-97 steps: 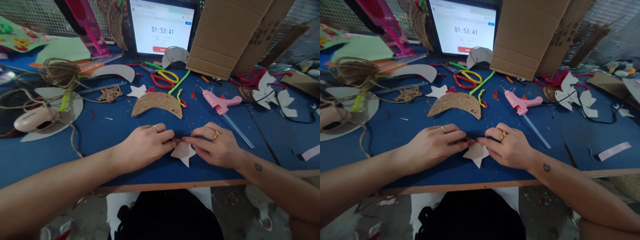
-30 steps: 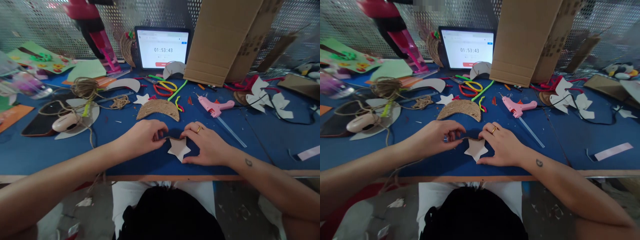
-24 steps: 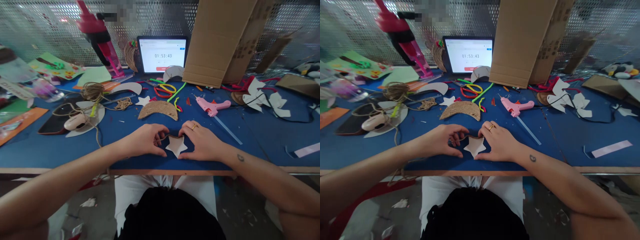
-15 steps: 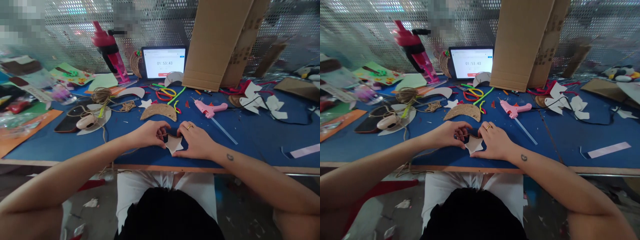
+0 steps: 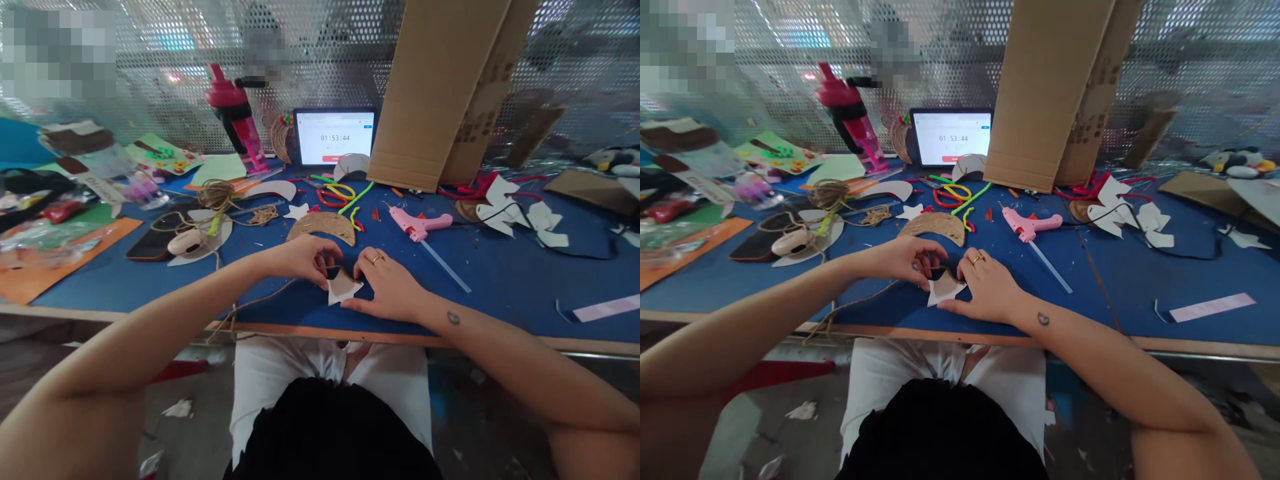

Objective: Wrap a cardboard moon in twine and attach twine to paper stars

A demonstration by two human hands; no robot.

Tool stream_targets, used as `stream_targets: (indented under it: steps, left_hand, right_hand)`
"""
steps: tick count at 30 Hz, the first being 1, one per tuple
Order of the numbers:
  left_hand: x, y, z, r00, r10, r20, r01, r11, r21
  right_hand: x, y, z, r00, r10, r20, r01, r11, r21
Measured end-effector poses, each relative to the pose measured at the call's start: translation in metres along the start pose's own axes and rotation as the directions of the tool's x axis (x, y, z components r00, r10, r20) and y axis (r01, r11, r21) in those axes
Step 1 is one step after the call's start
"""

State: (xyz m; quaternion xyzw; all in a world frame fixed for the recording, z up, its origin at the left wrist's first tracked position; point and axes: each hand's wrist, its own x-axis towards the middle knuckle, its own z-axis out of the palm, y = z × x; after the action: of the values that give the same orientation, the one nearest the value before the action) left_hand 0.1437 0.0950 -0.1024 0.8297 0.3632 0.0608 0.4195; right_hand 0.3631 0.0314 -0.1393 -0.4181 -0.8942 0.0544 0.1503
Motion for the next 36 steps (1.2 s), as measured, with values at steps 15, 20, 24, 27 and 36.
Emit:
stream_targets:
  steps: [15, 20, 24, 27, 36]
  left_hand:
    - [-0.029, 0.004, 0.069, 0.848, 0.284, -0.448, 0.04, 0.808, 0.588]
    - [-0.028, 0.003, 0.072, 0.853, 0.223, -0.472, 0.077, 0.84, 0.537]
    - [-0.029, 0.001, 0.07, 0.857, 0.183, -0.481, 0.076, 0.879, 0.47]
    - [-0.03, 0.001, 0.07, 0.862, 0.174, -0.476, 0.066, 0.892, 0.446]
    - [-0.03, 0.002, 0.071, 0.86, 0.174, -0.481, 0.067, 0.894, 0.444]
  right_hand:
    - [0.005, 0.005, 0.002, 0.998, -0.059, 0.003, 0.059, 0.997, 0.052]
    - [0.006, 0.005, 0.003, 0.997, -0.074, -0.018, 0.075, 0.996, 0.043]
    - [0.006, 0.005, 0.004, 0.996, -0.085, -0.032, 0.087, 0.995, 0.048]
    - [0.006, 0.006, 0.004, 0.994, -0.08, -0.079, 0.084, 0.995, 0.047]
    - [0.004, 0.01, 0.005, 0.963, -0.189, -0.192, 0.198, 0.98, 0.031]
